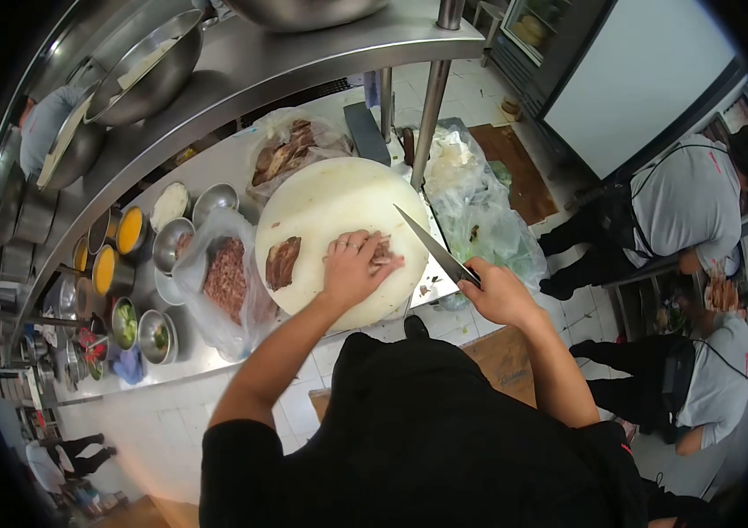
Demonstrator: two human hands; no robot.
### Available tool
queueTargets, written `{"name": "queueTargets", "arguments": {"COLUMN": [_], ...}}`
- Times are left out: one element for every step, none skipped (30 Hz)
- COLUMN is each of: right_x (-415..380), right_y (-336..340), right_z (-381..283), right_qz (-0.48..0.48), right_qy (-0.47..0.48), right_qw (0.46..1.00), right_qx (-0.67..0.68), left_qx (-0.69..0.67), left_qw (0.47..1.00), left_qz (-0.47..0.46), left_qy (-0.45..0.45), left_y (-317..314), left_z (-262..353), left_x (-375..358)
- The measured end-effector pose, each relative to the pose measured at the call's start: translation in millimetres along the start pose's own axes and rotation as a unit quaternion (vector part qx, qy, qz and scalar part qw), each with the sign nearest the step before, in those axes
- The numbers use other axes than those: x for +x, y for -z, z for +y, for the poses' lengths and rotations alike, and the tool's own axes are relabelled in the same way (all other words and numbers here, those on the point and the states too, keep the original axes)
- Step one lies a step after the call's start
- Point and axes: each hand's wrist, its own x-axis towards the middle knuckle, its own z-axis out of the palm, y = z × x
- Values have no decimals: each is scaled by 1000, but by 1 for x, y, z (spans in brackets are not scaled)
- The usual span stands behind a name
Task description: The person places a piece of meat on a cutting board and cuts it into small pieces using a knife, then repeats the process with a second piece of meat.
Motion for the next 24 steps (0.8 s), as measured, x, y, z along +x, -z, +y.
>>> {"name": "queueTargets", "arguments": {"right_x": [2, 4, 7, 10, 10, 11, 14, 17, 21, 23, 25, 26, 27, 29, 33, 35, 34, 35, 37, 39, 40, 41, 42, 43], "right_y": [2, 1, -1, -2, -1, 2, 5, 7, 8, 8, 7, 5, 2, -4, -12, -17, -16, -17, -16, -15, -13, -10, -8, -8], "right_z": [-3, -2, 0, 2, -1, -6, -10, -13, -17, -20, -25, -32, -38, -42, -46, -53, -59, -62, -64, -65, -65, -65, -66, -67], "right_qz": [-13, -15, -2, 12, 12, 4, -4, -5, -12, -17, -15, -13, -11, -11, -9, -7, -7, -7, -9, -11, -12, -7, -4, -5], "right_qy": [-4, 2, 17, 31, 34, 38, 45, 50, 57, 62, 66, 74, 81, 82, 104, 125, 142, 142, 147, 151, 151, 143, 135, 136], "right_qw": [1000, 1000, 1000, 999, 999, 999, 999, 999, 997, 994, 994, 986, 975, 975, 965, 953, 948, 947, 947, 946, 946, 948, 949, 949], "right_qx": [0, -1, 1, 3, 3, -6, -17, -19, -54, -88, -88, -146, -205, -205, -241, -276, -286, -287, -286, -286, -287, -285, -284, -285], "left_qx": [3, 42, 81, 84, 107, 130, 131, 127, 125, 128, 94, 59, 59, 97, 134, 135, 71, 7, 6, -29, -65, -66, -50, -34], "left_qw": [1000, 993, 975, 975, 963, 949, 947, 948, 947, 946, 949, 950, 950, 957, 960, 960, 974, 983, 983, 985, 985, 985, 988, 990], "left_qz": [3, 29, 56, 58, 60, 62, 66, 37, 7, 11, -16, -43, -41, -15, 12, 13, 25, 38, 38, 23, 7, 8, -2, -12], "left_qy": [4, 102, 197, 198, 239, 281, 285, 291, 296, 296, 301, 305, 305, 275, 244, 245, 212, 178, 178, 169, 160, 161, 147, 134], "left_y": [-10, -18, -25, -29, -33, -35, -33, -31, -27, -18, -5, 5, 7, 8, 10, 8, 6, 3, 2, 0, -2, -1, 0, 1], "left_z": [6, 13, 19, 26, 34, 39, 40, 40, 39, 41, 44, 46, 40, 33, 25, 17, 10, 5, 6, 9, 13, 20, 28, 37], "left_x": [2, 6, 9, 13, 16, 17, 17, 17, 16, 17, 18, 21, 21, 22, 23, 22, 21, 19, 17, 12, 7, 4, 0, -3]}}
